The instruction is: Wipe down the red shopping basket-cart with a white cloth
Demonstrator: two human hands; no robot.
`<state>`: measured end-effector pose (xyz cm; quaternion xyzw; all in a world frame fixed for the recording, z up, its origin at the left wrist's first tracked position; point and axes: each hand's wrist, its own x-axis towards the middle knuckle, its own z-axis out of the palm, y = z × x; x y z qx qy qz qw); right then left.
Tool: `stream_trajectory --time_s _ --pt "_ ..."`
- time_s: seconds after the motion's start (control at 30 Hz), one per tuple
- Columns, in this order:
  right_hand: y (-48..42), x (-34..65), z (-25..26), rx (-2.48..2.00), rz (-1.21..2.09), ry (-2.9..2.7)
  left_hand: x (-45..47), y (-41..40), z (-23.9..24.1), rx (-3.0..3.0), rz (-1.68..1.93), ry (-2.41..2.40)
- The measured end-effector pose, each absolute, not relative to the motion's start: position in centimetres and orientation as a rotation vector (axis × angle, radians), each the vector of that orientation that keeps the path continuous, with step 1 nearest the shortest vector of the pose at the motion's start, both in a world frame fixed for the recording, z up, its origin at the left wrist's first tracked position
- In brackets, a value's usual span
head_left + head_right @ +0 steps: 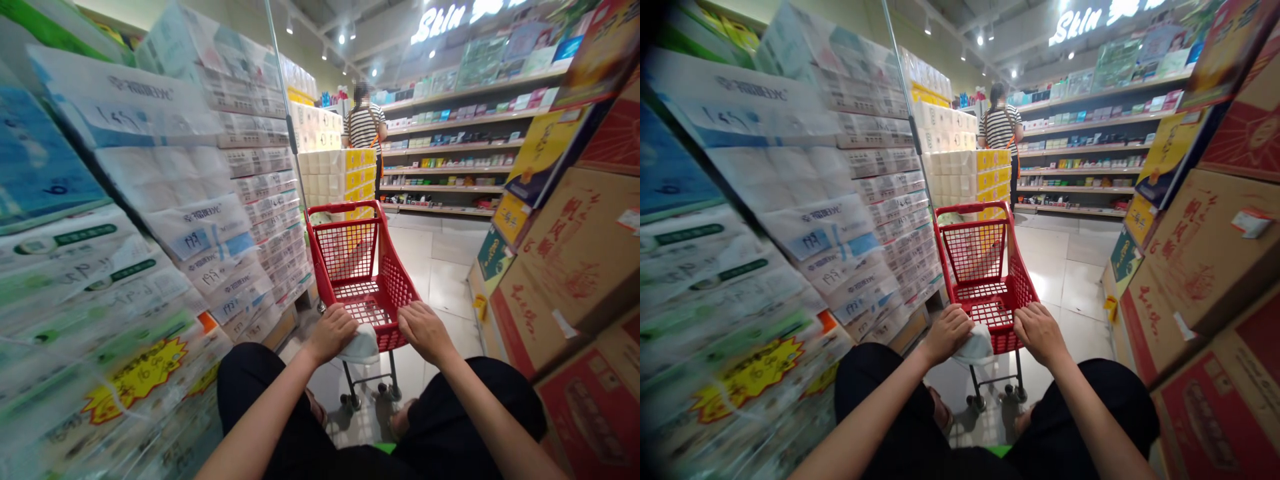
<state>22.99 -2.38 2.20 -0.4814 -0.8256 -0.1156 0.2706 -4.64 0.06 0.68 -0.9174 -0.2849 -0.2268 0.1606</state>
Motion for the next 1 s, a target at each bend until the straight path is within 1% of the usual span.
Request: stream_trajectory --time_s 0.13,0.3,0.4,0.57,0.67,0.8,1.0 --pt "-2.6 19.5 1.9 -1.342 -0.393 -2.188 -2.2 -0.3 0.1 -2.552 -0.706 -0.942" --pt "-2.7 16.8 1.4 -1.380 -0.275 -2.163 -0.3 -0.1 -0.4 -2.498 -0.789 -0.993" --pt "-2.6 17.7 1.1 -1.291 -0.186 -2.203 -0.8 0.3 -0.3 -2.574 -0.775 -0.885" --pt "-3.3 18.8 0.7 -1.215 -0.061 -2.199 -3.5 1.6 1.3 -2.798 -0.633 -0.618" --pt "-3.8 18.9 0.5 -1.182 -0.023 -2.168 -4.8 2.8 2.6 -2.882 -0.581 -0.593" --pt "-3.9 19.0 0.6 -1.196 -0.016 -2.175 -6.0 5.3 3.7 -2.853 -0.621 -0.831" --pt "-3.9 18.3 1.3 -1.258 -0.061 -2.179 -7.0 9.4 4.0 -2.557 -0.728 -1.260"
